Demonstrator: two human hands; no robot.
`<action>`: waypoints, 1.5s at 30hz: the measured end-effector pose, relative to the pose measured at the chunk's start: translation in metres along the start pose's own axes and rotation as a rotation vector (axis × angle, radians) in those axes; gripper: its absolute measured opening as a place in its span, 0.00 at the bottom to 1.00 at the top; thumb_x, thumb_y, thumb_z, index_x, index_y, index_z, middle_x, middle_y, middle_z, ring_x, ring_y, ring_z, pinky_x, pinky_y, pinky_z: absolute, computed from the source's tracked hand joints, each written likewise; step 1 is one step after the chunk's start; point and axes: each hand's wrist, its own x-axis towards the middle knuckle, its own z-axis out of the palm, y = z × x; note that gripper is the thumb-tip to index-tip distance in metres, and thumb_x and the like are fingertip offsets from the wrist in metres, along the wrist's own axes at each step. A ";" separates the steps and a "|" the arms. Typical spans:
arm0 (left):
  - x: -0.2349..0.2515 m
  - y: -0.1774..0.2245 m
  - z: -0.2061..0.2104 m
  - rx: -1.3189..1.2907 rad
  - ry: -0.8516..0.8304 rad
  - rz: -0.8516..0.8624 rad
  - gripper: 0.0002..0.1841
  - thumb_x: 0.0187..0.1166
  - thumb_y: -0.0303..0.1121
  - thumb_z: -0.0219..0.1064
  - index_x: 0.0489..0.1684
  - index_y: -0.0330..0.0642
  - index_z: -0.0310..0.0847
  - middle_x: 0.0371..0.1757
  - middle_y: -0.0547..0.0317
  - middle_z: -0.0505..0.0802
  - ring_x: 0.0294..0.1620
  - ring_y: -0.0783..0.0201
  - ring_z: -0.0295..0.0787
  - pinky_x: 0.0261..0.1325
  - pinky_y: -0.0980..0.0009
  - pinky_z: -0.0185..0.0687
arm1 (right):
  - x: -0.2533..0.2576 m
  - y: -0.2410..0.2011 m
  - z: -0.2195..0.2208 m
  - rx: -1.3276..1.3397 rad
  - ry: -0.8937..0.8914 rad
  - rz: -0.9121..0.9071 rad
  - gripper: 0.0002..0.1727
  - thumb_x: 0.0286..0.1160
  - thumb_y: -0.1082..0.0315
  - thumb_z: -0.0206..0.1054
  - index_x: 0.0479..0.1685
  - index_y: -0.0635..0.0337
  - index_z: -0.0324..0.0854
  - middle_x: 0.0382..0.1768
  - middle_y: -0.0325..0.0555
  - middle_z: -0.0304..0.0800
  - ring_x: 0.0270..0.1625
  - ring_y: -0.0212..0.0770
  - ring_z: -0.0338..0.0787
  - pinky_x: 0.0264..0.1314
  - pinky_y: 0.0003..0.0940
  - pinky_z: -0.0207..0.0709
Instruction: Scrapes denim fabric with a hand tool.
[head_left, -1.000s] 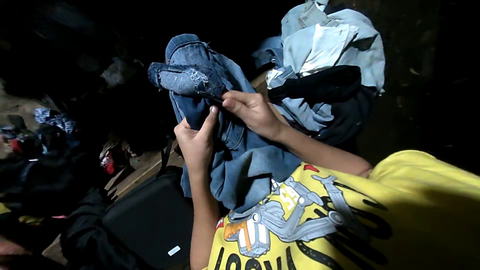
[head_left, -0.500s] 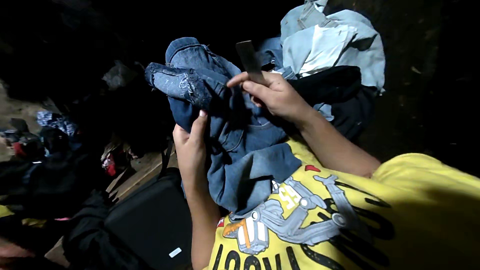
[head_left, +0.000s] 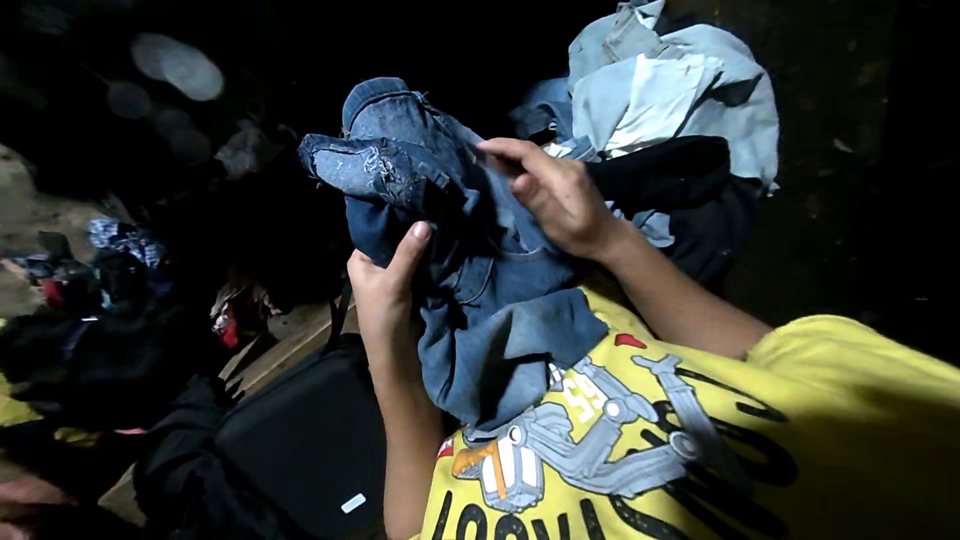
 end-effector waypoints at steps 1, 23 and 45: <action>0.000 0.000 -0.001 -0.004 -0.008 0.000 0.10 0.73 0.33 0.75 0.48 0.52 0.84 0.37 0.73 0.95 0.37 0.78 0.93 0.43 0.79 0.91 | 0.000 -0.005 -0.003 -0.021 -0.032 -0.055 0.34 0.93 0.47 0.44 0.72 0.70 0.78 0.54 0.55 0.93 0.49 0.41 0.93 0.49 0.39 0.85; 0.003 -0.012 -0.002 0.134 -0.070 0.152 0.11 0.69 0.22 0.75 0.42 0.51 0.88 0.35 0.78 0.95 0.37 0.82 0.92 0.44 0.81 0.90 | 0.002 -0.019 0.042 0.034 0.024 -0.018 0.21 0.86 0.56 0.60 0.58 0.63 0.91 0.31 0.50 0.88 0.31 0.42 0.87 0.31 0.37 0.78; 0.002 -0.006 0.004 0.114 0.037 0.103 0.09 0.73 0.28 0.74 0.43 0.55 0.85 0.35 0.80 0.94 0.37 0.83 0.91 0.43 0.82 0.89 | -0.004 -0.012 0.016 0.032 -0.100 -0.084 0.27 0.86 0.53 0.60 0.74 0.62 0.81 0.45 0.51 0.94 0.38 0.42 0.91 0.39 0.42 0.84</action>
